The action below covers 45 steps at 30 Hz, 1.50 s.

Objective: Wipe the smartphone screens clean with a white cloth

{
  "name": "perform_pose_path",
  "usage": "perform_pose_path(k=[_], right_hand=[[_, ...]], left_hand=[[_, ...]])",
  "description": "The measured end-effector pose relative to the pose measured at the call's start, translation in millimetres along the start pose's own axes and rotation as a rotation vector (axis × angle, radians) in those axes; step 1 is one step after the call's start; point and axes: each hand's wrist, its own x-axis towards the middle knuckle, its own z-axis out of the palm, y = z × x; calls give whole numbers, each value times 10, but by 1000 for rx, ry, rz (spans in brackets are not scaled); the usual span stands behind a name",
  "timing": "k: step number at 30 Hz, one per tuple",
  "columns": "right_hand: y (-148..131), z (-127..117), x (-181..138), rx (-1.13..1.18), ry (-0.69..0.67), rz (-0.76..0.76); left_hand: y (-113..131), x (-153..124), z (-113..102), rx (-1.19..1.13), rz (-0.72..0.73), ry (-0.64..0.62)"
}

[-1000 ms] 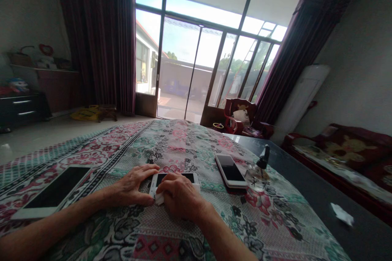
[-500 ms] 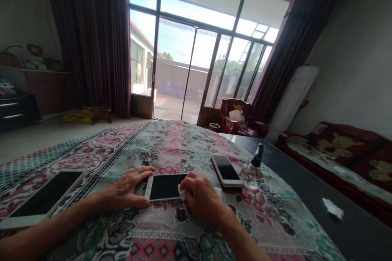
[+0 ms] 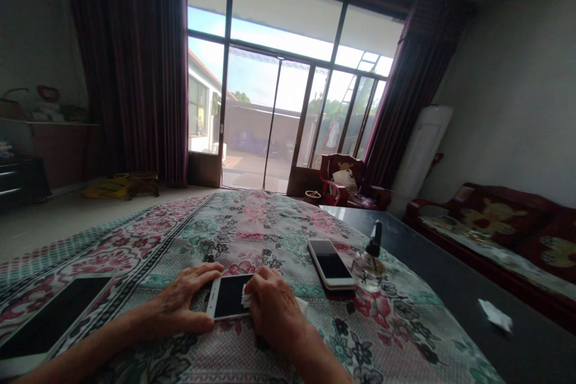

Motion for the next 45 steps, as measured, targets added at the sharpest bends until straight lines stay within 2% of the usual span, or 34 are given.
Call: perform_pose_path(k=[4, 10, 12, 18, 22, 26, 32, 41, 45], right_hand=[[127, -125, -58, -104, 20, 184], [222, -238, -81, -199, 17, 362], [221, -225, -67, -200, 36, 381], [79, -36, 9, -100, 91, 183], [-20, 71, 30, -64, 116, 123], [-10, 18, -32, 17, 59, 23], [-45, -109, -78, 42, -10, -7], [-339, 90, 39, 70, -121, -277], [-314, 122, 66, 43, -143, -264]], left_hand=[[25, 1, -22, -7, -28, -15], [-31, -1, 15, 19, -30, -23], [-39, -10, 23, 11, -22, -14], [37, -20, -19, 6, -24, -10], [119, -9, -72, 29, -47, -45], [130, -13, -86, 34, -50, -49], [88, -19, -55, 19, -36, -34], [53, 9, -1, 75, -8, -15], [6, 17, 37, 79, 7, 10]])
